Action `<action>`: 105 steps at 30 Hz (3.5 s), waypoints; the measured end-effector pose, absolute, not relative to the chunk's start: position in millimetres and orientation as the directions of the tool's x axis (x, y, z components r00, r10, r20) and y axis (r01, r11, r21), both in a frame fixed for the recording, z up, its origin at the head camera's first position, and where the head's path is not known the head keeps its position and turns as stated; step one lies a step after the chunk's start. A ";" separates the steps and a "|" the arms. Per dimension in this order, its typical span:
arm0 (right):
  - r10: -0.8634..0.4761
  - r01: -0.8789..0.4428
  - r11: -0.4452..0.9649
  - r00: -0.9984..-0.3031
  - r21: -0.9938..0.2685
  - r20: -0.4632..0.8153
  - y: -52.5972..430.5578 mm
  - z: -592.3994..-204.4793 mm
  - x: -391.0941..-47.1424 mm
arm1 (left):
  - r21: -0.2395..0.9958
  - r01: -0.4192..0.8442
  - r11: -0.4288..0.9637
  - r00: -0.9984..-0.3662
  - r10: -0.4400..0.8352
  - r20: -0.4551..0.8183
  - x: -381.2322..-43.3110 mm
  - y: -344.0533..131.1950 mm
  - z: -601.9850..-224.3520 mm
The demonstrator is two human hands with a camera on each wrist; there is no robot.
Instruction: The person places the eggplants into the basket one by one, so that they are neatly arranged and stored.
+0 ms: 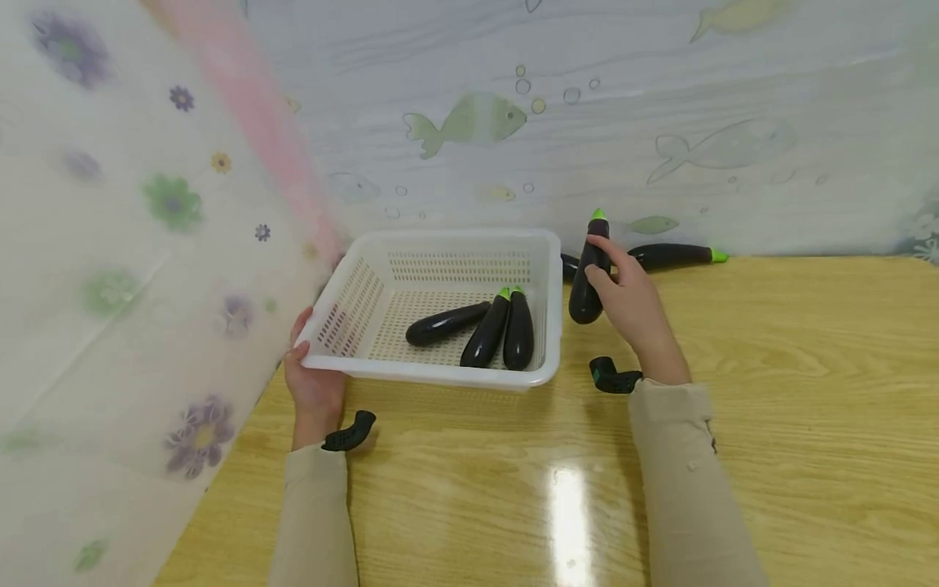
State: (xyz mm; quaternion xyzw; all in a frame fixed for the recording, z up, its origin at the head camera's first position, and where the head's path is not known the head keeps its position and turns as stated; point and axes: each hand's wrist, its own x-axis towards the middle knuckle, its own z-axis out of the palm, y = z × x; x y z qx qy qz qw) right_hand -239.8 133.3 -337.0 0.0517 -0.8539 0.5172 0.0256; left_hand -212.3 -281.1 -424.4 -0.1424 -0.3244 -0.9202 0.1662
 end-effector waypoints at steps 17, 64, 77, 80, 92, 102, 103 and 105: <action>-0.066 -0.208 0.398 -0.978 -0.894 0.198 112.3 -330.2 -234.2 | 0.555 0.388 -0.735 -0.909 -0.206 0.363 -210.4 -281.8 -426.0; -0.320 -0.339 0.653 -0.934 -0.677 0.158 13.5 -336.4 -205.6 | 0.575 0.389 -0.719 -0.906 -0.187 0.379 -211.1 -282.2 -425.7; -0.423 -0.363 0.724 -0.905 -0.586 0.037 8.8 -338.9 -202.2 | 0.571 0.380 -0.728 -0.913 -0.196 0.357 -210.7 -281.5 -423.9; -0.437 -0.374 0.732 -0.899 -0.569 0.029 9.9 -338.8 -202.1 | 0.579 0.381 -0.721 -0.915 -0.205 0.347 -210.5 -280.8 -423.5; -0.457 -0.421 0.740 -0.887 -0.524 0.067 9.7 -341.1 -202.4 | 0.588 0.384 -0.712 -0.913 -0.197 0.357 -208.3 -279.6 -422.1; -0.502 -0.462 0.698 -0.860 -0.547 0.086 18.6 -339.3 -205.7 | 0.586 0.376 -0.718 -0.915 -0.185 0.360 -207.3 -279.8 -423.2; -0.506 -0.462 0.692 -0.858 -0.555 0.083 21.3 -338.4 -206.5 | 0.583 0.373 -0.721 -0.915 -0.184 0.359 -207.4 -279.9 -423.4; -0.506 -0.450 0.678 -0.859 -0.581 0.076 26.8 -335.6 -208.0 | 0.587 0.375 -0.717 -0.915 -0.184 0.360 -208.0 -280.1 -423.5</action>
